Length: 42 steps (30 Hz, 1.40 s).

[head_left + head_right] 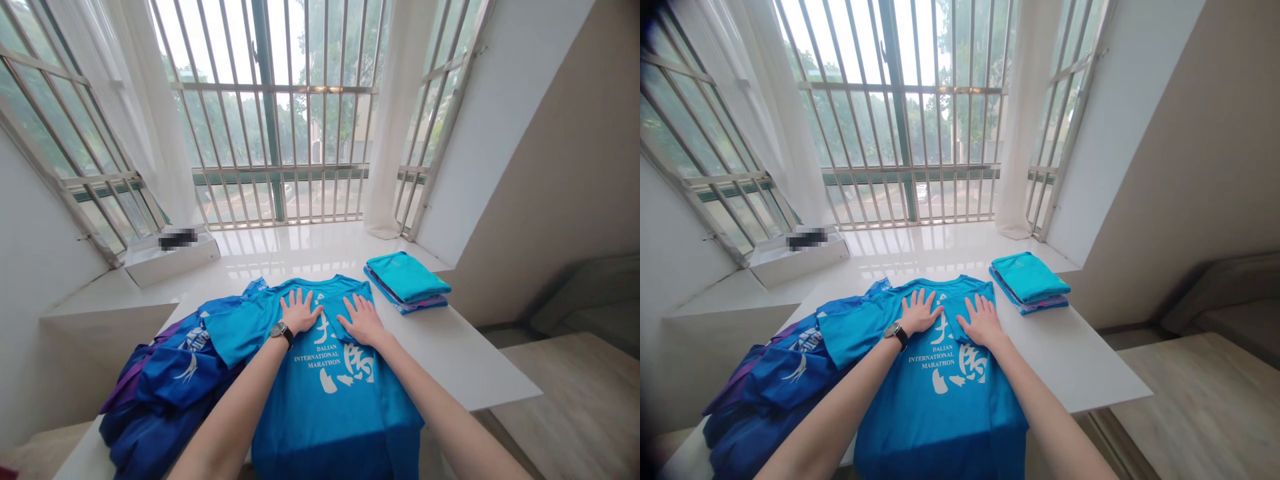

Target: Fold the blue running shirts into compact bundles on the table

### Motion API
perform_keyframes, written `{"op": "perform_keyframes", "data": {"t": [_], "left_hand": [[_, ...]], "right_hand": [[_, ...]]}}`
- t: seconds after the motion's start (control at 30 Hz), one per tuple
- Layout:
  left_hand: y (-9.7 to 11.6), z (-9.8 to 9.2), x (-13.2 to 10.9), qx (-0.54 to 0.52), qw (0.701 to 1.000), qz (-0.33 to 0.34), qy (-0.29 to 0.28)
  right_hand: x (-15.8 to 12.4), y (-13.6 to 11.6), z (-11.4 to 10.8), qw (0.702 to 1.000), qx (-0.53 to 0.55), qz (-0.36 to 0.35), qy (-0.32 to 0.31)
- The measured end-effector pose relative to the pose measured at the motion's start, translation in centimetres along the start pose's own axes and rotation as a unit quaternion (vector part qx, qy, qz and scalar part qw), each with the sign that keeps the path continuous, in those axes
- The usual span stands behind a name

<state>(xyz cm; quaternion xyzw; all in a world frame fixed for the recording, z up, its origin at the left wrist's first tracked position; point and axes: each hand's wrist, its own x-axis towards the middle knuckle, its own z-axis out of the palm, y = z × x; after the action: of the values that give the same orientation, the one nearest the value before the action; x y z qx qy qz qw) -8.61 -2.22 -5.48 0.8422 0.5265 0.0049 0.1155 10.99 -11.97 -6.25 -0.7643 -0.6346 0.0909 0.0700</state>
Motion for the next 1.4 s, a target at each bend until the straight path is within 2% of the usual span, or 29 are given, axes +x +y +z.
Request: {"op": "perform_keyframes", "data": {"t": [0.2, 0.4, 0.67, 0.77, 0.87, 0.93, 1.0, 1.03, 1.1, 1.17, 1.23, 1.3, 1.37, 1.4], "left_hand": [[-0.4, 0.4, 4.8, 0.003, 0.999, 0.0, 0.037], [-1.1, 0.5, 7.8, 0.008, 0.998, -0.002, 0.064], [-1.3, 0.3, 9.2, 0.009, 0.996, -0.006, 0.089], [-1.3, 0.3, 9.2, 0.012, 0.995, -0.006, 0.096], [-1.3, 0.4, 9.1, 0.011, 0.995, -0.007, 0.103], [-1.3, 0.4, 9.0, 0.005, 0.994, -0.005, 0.11], [-1.2, 0.3, 8.9, 0.001, 0.992, 0.0, 0.127], [-1.2, 0.3, 8.8, 0.002, 0.99, 0.003, 0.141], [-1.1, 0.1, 8.5, 0.011, 0.983, 0.016, 0.18], [-0.9, -0.3, 8.0, 0.024, 0.975, 0.037, 0.218], [-0.3, -0.9, 7.3, 0.028, 0.969, 0.065, 0.236], [0.7, -1.6, 6.5, 0.02, 0.968, 0.093, 0.232], [2.3, -2.3, 5.8, 0.008, 0.969, 0.118, 0.216], [3.2, -2.5, 5.5, 0.002, 0.97, 0.128, 0.205]], "right_hand": [[4.8, 1.5, -0.3, 1.0, -0.025, 0.005, 0.002], [8.8, 2.0, -0.3, 1.0, -0.023, -0.003, 0.006], [11.7, 2.8, 0.1, 0.999, 0.013, -0.024, 0.026], [11.9, 2.7, 0.0, 0.997, 0.043, -0.038, 0.053], [10.9, 2.3, -1.2, 0.989, 0.081, -0.054, 0.107], [8.9, 2.1, -2.5, 0.981, 0.101, -0.056, 0.156], [5.2, 2.2, -4.0, 0.966, 0.13, -0.065, 0.213], [2.7, 2.4, -4.7, 0.957, 0.146, -0.072, 0.239], [-3.4, 3.2, -5.5, 0.903, 0.262, -0.109, 0.322], [-10.2, 4.2, -5.3, 0.882, 0.329, -0.053, 0.332], [-16.8, 5.3, -3.8, 0.867, 0.384, 0.053, 0.312], [-22.5, 6.0, -1.1, 0.841, 0.44, 0.144, 0.28], [-26.9, 6.1, 2.3, 0.81, 0.486, 0.205, 0.257], [-28.5, 6.0, 4.0, 0.786, 0.5, 0.239, 0.272]]}}
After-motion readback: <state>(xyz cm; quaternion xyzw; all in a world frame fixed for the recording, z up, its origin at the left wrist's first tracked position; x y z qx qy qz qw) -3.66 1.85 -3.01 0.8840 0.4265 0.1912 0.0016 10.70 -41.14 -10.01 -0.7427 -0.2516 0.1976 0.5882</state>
